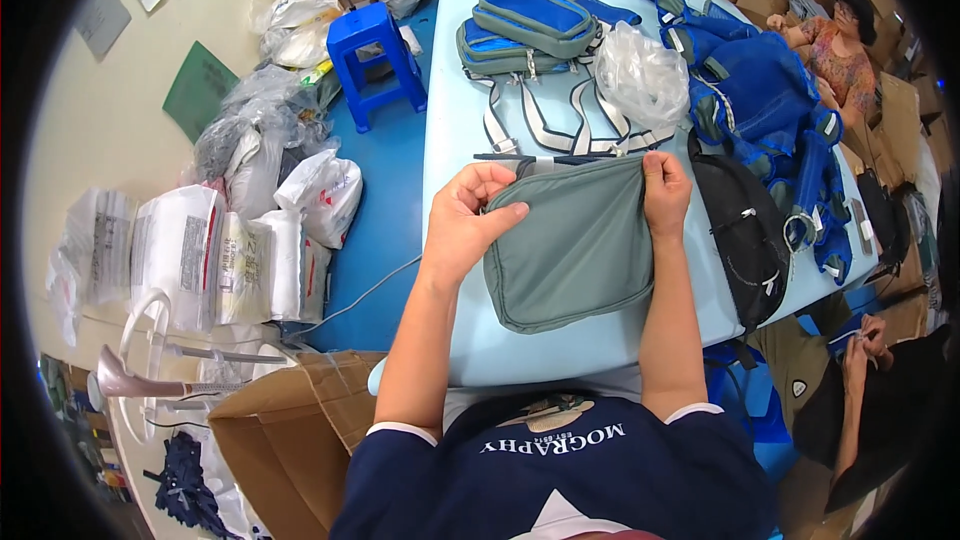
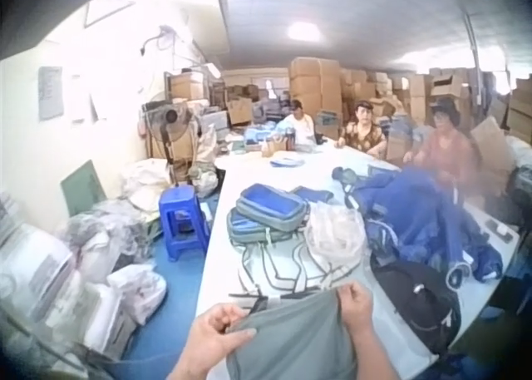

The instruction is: Assembling and inspecting small pouches and attaching straps in a manufacturing workshop.

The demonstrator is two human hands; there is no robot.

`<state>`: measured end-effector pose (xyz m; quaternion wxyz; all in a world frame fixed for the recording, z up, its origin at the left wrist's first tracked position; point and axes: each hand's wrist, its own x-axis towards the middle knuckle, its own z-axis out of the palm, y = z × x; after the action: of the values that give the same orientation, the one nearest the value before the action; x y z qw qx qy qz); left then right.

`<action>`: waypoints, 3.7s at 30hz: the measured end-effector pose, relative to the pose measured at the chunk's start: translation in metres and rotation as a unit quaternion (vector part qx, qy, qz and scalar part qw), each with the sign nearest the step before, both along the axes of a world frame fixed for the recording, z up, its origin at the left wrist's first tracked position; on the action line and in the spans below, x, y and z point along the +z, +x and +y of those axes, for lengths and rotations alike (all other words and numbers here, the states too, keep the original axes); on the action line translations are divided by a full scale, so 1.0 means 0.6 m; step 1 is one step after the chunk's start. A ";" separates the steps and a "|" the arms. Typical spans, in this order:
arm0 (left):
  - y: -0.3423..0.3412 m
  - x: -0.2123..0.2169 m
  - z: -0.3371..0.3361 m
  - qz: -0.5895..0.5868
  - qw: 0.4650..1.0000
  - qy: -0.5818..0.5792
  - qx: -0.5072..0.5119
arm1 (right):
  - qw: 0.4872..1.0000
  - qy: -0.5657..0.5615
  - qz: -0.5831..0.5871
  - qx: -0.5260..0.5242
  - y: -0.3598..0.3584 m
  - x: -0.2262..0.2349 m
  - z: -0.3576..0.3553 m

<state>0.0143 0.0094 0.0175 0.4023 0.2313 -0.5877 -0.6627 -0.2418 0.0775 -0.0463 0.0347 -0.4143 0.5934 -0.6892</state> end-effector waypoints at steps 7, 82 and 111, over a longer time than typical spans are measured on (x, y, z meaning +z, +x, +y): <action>0.047 0.001 -0.027 -0.141 0.989 -0.031 -0.015 | 0.997 0.011 0.074 -0.013 -0.001 0.022 0.001; 0.045 -0.006 0.000 -0.174 0.858 -0.405 0.264 | 0.962 0.029 -0.054 0.266 0.125 0.107 0.141; 0.037 -0.003 -0.115 -0.127 0.958 0.250 -0.062 | 0.837 0.017 -0.360 0.411 0.141 0.025 0.123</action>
<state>0.0364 -0.0594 0.0158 0.2121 0.3700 -0.4626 -0.7772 -0.1570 0.1516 -0.0311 0.5329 -0.3426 0.3260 -0.7017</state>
